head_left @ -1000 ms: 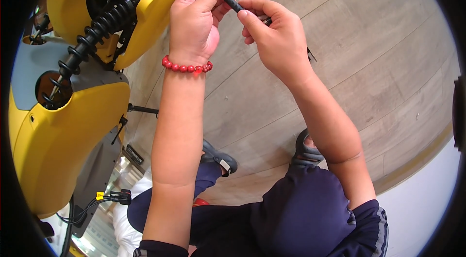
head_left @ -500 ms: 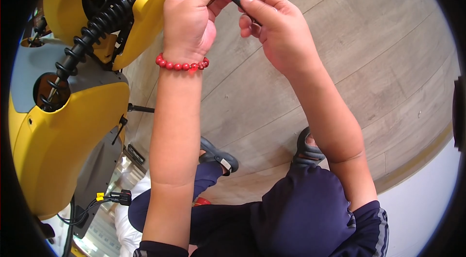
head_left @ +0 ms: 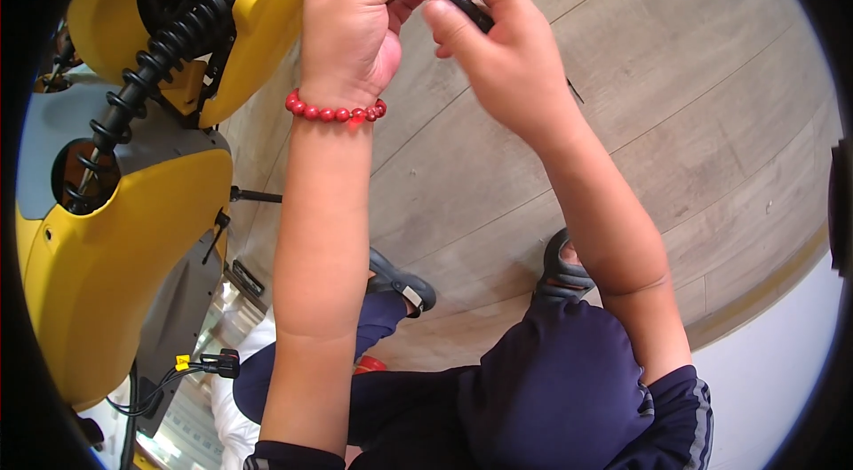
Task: Using a screwdriver to remove a yellow plastic panel from a motorcycle.
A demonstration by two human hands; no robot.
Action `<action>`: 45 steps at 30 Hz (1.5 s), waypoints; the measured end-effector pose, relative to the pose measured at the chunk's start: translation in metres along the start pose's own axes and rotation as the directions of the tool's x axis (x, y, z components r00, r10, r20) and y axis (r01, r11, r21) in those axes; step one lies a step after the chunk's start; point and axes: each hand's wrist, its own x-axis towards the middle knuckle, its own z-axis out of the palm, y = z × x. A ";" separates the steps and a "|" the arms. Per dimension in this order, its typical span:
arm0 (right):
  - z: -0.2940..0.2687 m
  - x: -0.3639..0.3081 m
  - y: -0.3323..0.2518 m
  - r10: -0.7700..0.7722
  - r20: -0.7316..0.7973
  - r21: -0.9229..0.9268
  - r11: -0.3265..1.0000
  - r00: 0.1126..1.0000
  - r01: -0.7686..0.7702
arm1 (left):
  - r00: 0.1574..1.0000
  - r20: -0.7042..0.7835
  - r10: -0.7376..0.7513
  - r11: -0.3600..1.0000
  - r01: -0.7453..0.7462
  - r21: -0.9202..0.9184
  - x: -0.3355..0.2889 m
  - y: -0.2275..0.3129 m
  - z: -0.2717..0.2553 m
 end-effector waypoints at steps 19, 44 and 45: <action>-0.031 0.002 0.014 0.389 0.397 0.294 0.804 0.831 -0.517 | 0.530 0.308 0.790 -0.261 -0.164 0.951 -0.049 0.045 -0.038; -0.016 0.011 0.010 0.298 0.398 0.407 0.790 0.868 -0.458 | 0.689 -0.109 0.716 0.228 -0.084 0.970 -0.042 0.055 -0.082; -0.016 0.012 0.010 0.315 0.367 0.366 0.816 0.875 -0.447 | 0.695 -0.140 0.705 0.241 -0.049 0.969 -0.041 0.057 -0.081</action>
